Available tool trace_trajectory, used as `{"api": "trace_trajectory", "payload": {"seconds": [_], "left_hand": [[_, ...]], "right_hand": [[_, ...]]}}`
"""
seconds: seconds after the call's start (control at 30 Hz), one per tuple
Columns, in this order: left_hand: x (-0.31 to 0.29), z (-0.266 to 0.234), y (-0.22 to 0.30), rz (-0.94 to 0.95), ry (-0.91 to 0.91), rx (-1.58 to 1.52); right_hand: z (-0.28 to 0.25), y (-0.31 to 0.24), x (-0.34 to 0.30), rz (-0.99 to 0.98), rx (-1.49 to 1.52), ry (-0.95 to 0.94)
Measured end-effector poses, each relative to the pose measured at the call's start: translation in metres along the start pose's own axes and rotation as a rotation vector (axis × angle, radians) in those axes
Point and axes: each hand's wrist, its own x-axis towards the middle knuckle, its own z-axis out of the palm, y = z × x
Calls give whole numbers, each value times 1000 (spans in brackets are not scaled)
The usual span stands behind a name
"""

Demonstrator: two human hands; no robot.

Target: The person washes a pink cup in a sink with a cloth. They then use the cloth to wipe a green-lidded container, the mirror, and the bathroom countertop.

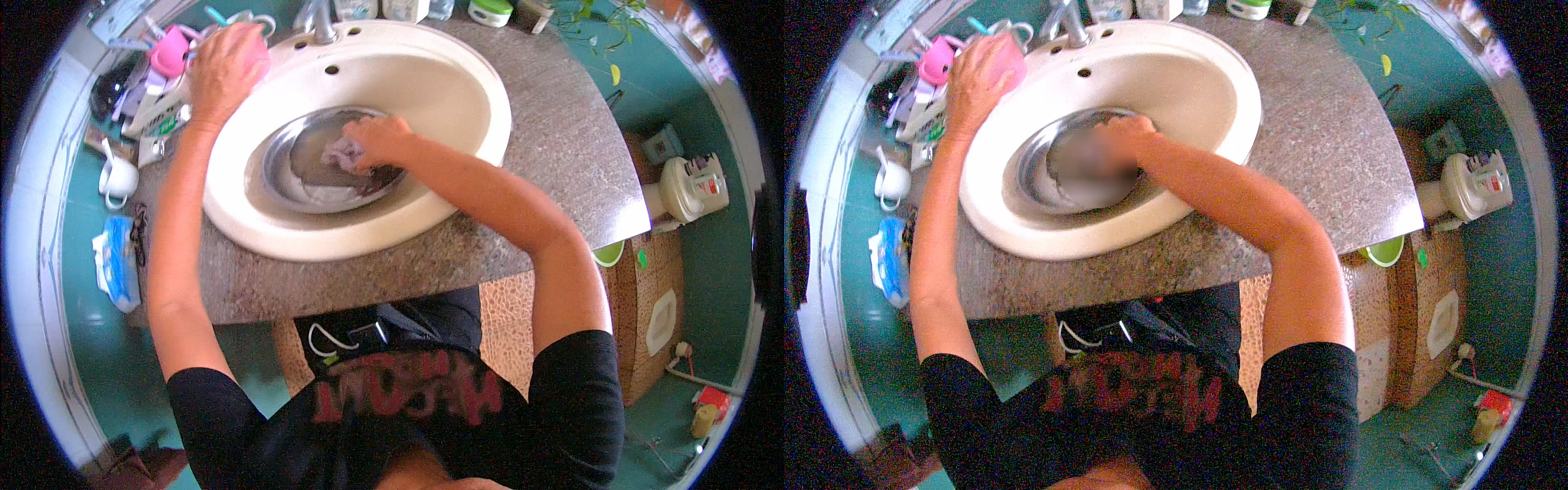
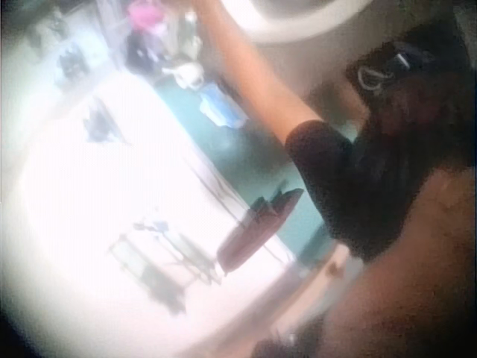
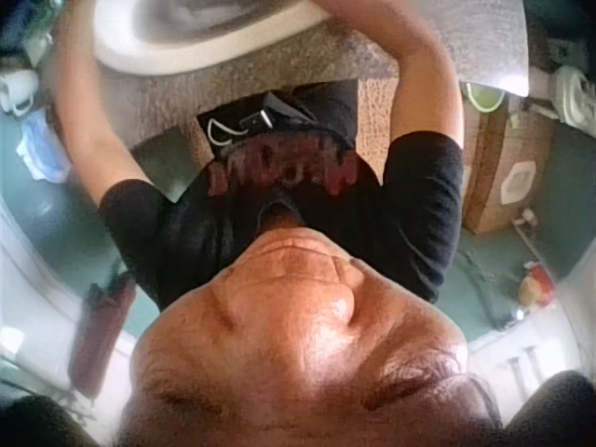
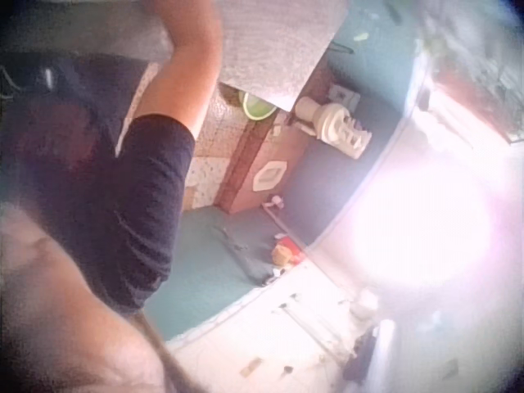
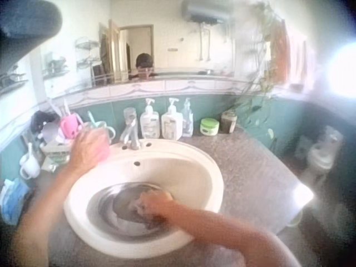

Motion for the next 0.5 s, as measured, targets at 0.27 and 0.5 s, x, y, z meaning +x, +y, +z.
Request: {"api": "trace_trajectory", "payload": {"seconds": [0.27,0.5], "left_hand": [[-67,53,72,-542,-439,-1197],[-59,27,93,-1149,-691,-1802]], "right_hand": [[-16,-10,5,-60,-88,107],[-91,-10,-8,-100,683,182]]}}
